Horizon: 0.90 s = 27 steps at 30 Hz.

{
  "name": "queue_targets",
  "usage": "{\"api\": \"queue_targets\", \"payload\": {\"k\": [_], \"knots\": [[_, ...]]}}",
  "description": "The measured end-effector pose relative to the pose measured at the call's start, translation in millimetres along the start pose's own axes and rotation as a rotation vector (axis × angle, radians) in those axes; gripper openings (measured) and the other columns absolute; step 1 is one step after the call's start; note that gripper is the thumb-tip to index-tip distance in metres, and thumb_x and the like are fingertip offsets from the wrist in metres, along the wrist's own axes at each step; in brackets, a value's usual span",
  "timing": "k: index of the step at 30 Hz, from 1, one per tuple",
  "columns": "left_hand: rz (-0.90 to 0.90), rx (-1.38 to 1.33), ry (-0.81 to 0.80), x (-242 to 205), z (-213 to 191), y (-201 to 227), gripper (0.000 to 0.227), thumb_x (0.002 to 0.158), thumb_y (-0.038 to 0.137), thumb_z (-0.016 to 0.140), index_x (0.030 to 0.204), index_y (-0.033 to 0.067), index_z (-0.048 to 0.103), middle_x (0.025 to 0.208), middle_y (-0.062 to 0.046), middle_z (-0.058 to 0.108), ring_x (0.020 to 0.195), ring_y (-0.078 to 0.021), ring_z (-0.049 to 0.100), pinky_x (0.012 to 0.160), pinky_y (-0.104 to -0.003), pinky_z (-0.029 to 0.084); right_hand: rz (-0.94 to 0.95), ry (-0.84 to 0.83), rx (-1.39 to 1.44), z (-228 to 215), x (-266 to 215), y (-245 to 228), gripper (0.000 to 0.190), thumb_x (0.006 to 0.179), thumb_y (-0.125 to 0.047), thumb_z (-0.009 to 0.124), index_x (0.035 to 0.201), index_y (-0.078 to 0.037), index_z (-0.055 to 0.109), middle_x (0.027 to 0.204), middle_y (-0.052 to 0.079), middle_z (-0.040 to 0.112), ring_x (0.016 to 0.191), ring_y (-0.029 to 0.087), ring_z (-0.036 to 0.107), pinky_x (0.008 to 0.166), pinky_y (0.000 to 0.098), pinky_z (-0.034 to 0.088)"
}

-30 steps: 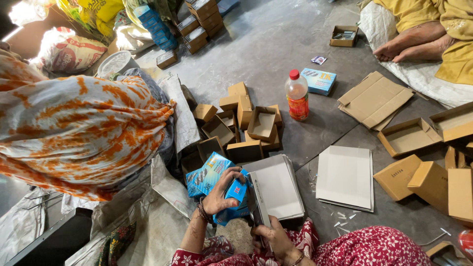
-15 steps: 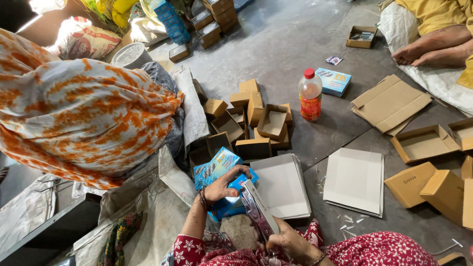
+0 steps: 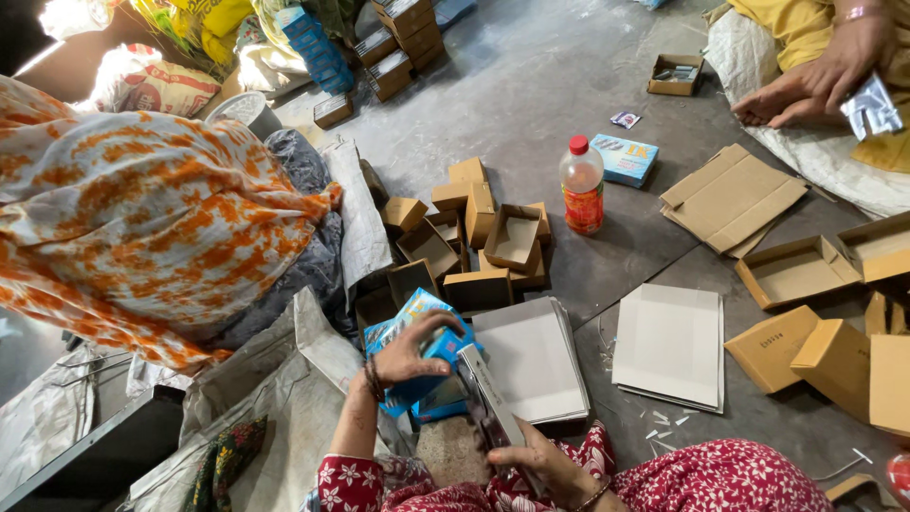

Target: The person sits on the floor and uses a stapler to attach white paper sheets to small blue product boxes. They repeatedly pick up a box, place a sheet on it, and staple the edges before setting the finished unit aside.

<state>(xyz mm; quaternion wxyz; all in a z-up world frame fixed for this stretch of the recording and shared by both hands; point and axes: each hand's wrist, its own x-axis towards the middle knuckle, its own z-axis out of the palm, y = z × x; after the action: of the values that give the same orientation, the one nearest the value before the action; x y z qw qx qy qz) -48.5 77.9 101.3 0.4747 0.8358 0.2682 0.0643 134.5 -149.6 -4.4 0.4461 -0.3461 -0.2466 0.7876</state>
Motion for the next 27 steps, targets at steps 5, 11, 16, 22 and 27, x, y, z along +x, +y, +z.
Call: {"api": "queue_targets", "payload": {"k": [5,11,16,22,27], "knots": [[-0.221,0.787,0.292,2,-18,0,0.085,0.059,0.061,0.09,0.128,0.0211,0.063,0.156,-0.022,0.037,0.147,-0.0442,0.03,0.114,-0.059,0.028,-0.217,0.412,-0.054,-34,18,4,0.065,0.076,-0.015,0.07,0.138,-0.008,0.051,0.099,0.004,0.063,0.087,0.017,0.059,0.081,0.0357,0.053],[-0.043,0.477,0.338,35,90,-50,0.041,0.088,0.036,0.075,0.122,0.0165,0.062,0.143,-0.012,0.053,0.137,-0.0372,0.049,0.116,-0.046,0.043,-0.306,0.849,-0.11,-102,64,32,0.041,0.077,-0.01,0.068,0.113,0.008,0.063,0.101,0.018,0.068,0.082,0.022,0.064,0.075,0.038,0.053],[-0.485,0.469,-0.03,42,181,-111,0.086,0.079,0.04,0.082,0.15,0.0189,0.039,0.158,-0.031,0.02,0.145,-0.0493,0.026,0.119,-0.048,0.031,-0.038,1.083,-0.354,-127,80,47,0.053,0.069,-0.019,0.072,0.114,0.01,0.063,0.109,0.026,0.072,0.098,0.036,0.07,0.088,0.0438,0.054],[-0.641,0.437,0.002,50,193,-141,0.112,0.084,0.042,0.08,0.163,0.0199,0.003,0.161,-0.036,0.002,0.151,-0.0528,0.011,0.125,-0.049,0.022,-0.028,1.152,-0.603,-125,82,46,0.072,0.063,-0.024,0.077,0.123,0.009,0.056,0.126,0.027,0.06,0.121,0.042,0.058,0.106,0.0454,0.048],[-0.706,0.397,-0.097,58,199,-105,0.108,0.084,0.04,0.073,0.163,0.0176,0.003,0.162,-0.043,-0.026,0.149,-0.0503,0.015,0.122,-0.039,0.036,-0.002,1.137,-0.693,-126,83,52,0.08,0.064,-0.026,0.077,0.132,0.007,0.049,0.136,0.025,0.053,0.132,0.04,0.048,0.116,0.0441,0.04]]}}
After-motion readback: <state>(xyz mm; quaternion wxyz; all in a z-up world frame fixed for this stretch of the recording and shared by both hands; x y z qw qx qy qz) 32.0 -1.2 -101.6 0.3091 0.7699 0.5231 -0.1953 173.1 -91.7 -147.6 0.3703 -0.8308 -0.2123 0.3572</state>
